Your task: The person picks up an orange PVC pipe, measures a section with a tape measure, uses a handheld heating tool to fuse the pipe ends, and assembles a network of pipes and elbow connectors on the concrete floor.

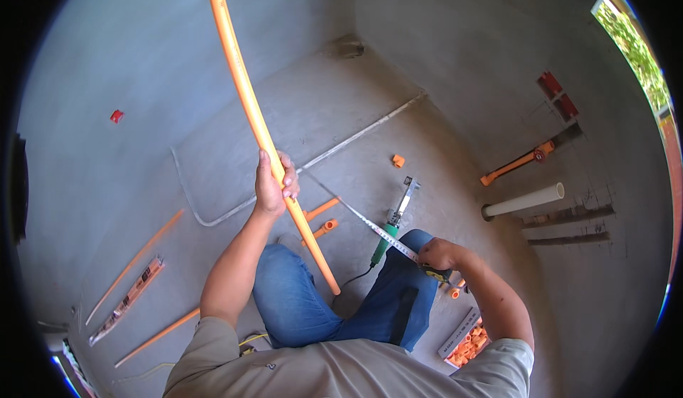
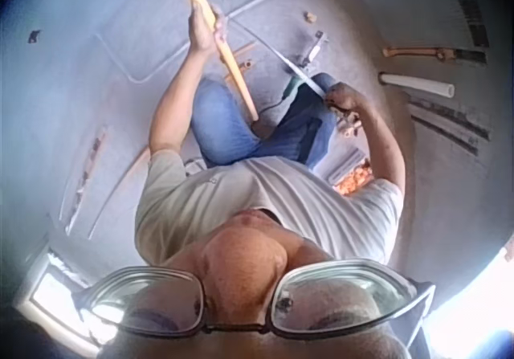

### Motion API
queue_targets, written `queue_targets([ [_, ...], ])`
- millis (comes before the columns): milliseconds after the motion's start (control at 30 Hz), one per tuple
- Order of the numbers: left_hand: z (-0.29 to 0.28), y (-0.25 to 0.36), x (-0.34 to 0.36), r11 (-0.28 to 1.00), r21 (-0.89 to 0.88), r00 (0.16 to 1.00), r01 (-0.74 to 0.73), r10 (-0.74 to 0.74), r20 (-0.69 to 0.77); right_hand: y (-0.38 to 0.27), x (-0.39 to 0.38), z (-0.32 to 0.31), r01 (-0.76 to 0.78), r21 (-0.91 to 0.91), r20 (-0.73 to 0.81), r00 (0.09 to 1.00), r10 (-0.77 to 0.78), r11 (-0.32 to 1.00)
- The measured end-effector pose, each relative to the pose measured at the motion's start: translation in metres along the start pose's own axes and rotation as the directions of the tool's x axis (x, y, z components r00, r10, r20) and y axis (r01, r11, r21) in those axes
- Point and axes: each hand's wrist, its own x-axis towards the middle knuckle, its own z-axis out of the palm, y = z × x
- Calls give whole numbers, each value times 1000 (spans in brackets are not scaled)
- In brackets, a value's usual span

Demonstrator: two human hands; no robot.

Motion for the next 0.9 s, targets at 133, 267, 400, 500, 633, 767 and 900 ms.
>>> queue_targets([
  [133,6,5,5,998,-51,1000,-23,23,8,34,15,7,172,-78,-37,984,-176,982],
  [267,-4,-12,6,996,-93,998,-16,22,63,-24,-8,1,200,229,-341,933,-114,953],
  [400,-7,-11,-1,994,-105,995,40,-29,99,-102,-15,-10,358,654,-483,876,4,666],
  [500,-1,-12,-2,991,-111,985,75,-56,166,-159,-20,-29,529,609,-580,805,-123,591],
  [633,5,-14,-2,993,-53,953,106,-86,291,-222,-15,-68,630,583,-641,745,-185,514],
  [767,4,-11,-8,996,53,929,67,-82,362,-263,-20,-108,700,553,-693,687,-218,452],
  [900,6,-14,-14,995,89,923,47,-77,377,-269,-23,-129,722,593,-690,684,-236,357],
])
